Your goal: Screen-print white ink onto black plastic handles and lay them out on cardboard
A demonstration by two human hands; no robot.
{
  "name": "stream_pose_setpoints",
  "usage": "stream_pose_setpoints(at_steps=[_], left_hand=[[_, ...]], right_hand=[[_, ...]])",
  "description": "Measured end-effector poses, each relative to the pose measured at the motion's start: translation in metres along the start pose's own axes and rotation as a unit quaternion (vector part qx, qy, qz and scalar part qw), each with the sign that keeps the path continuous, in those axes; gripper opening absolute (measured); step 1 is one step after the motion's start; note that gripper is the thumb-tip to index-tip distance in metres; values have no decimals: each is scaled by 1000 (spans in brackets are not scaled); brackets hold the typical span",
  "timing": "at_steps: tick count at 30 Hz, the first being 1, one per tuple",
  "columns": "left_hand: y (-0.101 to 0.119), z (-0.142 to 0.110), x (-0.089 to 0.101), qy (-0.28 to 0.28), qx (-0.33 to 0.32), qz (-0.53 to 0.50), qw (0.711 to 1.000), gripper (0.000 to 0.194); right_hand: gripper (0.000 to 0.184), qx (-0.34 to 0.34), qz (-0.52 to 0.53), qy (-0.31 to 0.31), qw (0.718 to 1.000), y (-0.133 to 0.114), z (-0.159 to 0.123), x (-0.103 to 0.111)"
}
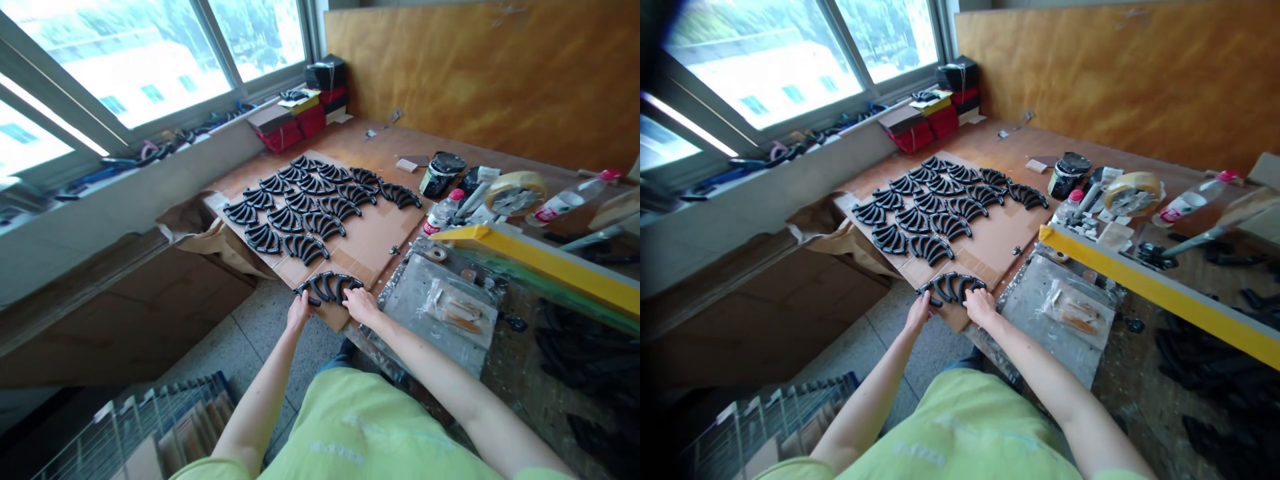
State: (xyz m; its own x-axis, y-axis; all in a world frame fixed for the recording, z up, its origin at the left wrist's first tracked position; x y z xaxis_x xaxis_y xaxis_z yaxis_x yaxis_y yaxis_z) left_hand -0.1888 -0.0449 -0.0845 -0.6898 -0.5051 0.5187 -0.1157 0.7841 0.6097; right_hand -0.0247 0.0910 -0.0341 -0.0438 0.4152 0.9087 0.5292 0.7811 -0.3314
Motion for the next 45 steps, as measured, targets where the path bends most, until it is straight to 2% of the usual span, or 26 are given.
stream_pose_setpoints(at_steps=[8,14,18,25,29,32,35,37,41,45], left_hand=[[23,29,-4,-16,-22,132,991,56],[23,33,-8,-14,-7,166,986,55],[22,32,-7,-25,1,171,985,53],[25,32,-8,-57,4,150,987,55],[22,35,-10,-76,5,127,989,55],[18,38,-12,-84,6,106,991,54],[15,40,-13,-93,11,84,992,53],[14,41,-14,-98,16,68,993,51],[15,38,-16,-118,27,32,992,45],[21,26,-21,-134,22,-4,991,40]], right_hand=[[32,-16,-14,21,1000,10,26,8],[38,-104,-5,-3,995,3,38,10],[32,-140,10,5,990,4,46,7],[27,-105,13,3,994,4,60,9],[37,-85,-21,0,996,1,58,16],[51,-27,-51,44,997,-11,55,18],[56,34,-54,41,997,-32,58,7],[54,20,-54,34,998,-42,63,-3],[51,-60,-29,31,997,-48,74,-19],[40,-54,1,54,997,-44,72,-16]])
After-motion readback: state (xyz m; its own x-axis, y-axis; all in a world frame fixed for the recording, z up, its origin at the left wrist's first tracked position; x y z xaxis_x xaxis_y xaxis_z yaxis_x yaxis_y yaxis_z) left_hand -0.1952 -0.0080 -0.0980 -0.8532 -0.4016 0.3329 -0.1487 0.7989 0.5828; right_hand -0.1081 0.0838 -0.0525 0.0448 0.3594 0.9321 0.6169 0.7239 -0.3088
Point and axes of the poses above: each hand's wrist, its own z-axis towards the middle knuckle, its own x-axis out of the back of the hand, y = z × x, the point moved 4 cm from there along z, towards the middle knuckle, and after that the axes turned 5 degrees about x, right-handed, at the moved point
